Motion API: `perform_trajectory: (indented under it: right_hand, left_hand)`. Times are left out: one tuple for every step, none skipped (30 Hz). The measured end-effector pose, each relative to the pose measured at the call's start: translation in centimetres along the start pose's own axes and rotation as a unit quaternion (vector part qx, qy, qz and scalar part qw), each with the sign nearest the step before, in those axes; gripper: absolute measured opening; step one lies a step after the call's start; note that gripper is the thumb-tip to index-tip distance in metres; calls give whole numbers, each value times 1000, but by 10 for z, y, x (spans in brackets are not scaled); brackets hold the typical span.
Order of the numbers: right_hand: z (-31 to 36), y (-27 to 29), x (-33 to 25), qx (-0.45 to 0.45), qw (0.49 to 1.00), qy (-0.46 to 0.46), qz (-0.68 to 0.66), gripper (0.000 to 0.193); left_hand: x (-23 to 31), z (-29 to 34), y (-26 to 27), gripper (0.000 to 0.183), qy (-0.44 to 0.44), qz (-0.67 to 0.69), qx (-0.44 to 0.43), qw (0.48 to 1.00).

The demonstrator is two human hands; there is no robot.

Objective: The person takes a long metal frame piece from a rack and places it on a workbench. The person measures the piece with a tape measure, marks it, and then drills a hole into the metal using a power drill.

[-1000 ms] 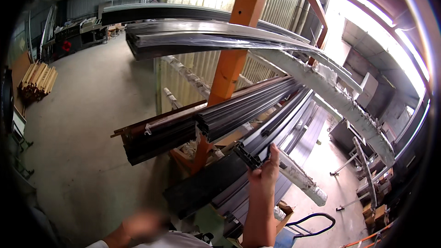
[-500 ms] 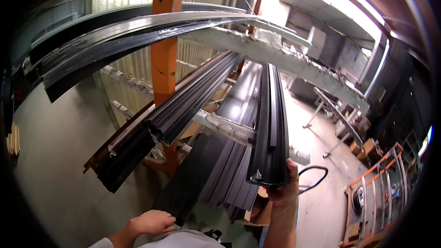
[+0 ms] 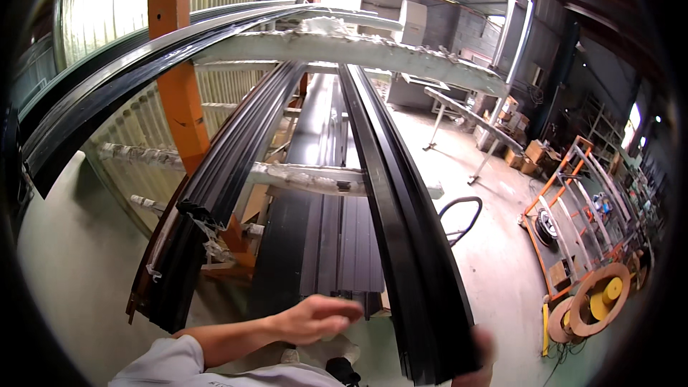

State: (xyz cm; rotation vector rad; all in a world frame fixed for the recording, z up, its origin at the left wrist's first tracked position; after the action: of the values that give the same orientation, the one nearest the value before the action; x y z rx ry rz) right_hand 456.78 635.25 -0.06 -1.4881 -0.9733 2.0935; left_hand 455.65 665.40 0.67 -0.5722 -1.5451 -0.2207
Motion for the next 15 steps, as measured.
perform_trajectory:
  right_hand:
    - [22,-9,-4,-15,999,-25,-28,57]
    - [46,-6,-15,-67,998,-15,9,68]
    - [68,-2,-19,-59,998,-23,25,70]
    - [88,-2,-23,-42,998,-37,38,72]
    - [108,3,-23,-24,997,-49,51,74]
    - [128,8,-26,-11,996,-58,66,76]
    - [147,11,-30,-3,994,-66,81,78]
    - [160,16,-33,-4,992,-84,92,80]
    - [172,22,-36,-2,989,-97,108,82]
    - [183,27,-43,2,986,-107,124,85]
    - [195,37,-47,6,984,-116,134,87]
    - [206,43,-56,10,981,-123,148,89]
    - [213,44,-65,-5,978,-134,162,91]
    - [224,56,-70,5,975,-139,171,93]
    - [234,64,-81,15,973,-143,181,95]
  left_hand:
    - [-15,-25,6,45,-36,80,34,996]
    - [-6,-51,8,37,-47,86,66,993]
    - [-11,-75,14,31,-33,99,48,993]
    - [-13,-101,17,29,1,233,91,968]
    - [-12,-123,21,34,-2,291,121,949]
    - [-12,-144,29,39,-17,325,150,934]
    - [-6,-164,35,45,-36,354,168,919]
    - [-2,-178,47,50,-63,378,187,905]
    - [-11,-197,60,51,-89,440,157,880]
    - [-11,-212,62,52,-112,501,122,850]
    - [3,-217,47,52,-102,534,97,833]
    - [15,-220,29,52,-93,566,72,816]
    - [3,-223,61,52,-313,294,102,897]
    - [16,-214,25,52,-296,271,158,902]
    - [35,-207,-9,51,-275,246,213,905]
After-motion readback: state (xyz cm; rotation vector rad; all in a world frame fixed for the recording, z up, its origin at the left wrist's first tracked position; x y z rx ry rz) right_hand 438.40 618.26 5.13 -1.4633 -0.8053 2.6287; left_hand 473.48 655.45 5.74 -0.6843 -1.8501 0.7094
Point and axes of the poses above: each hand's wrist, its own z-axis away from the middle knuckle, its own y-axis out of the back of the hand, x = y × z, the point moved 9 cm from there along -z, towards the middle knuckle, and after that the axes turned 3 degrees about z, right-handed, at the moved point
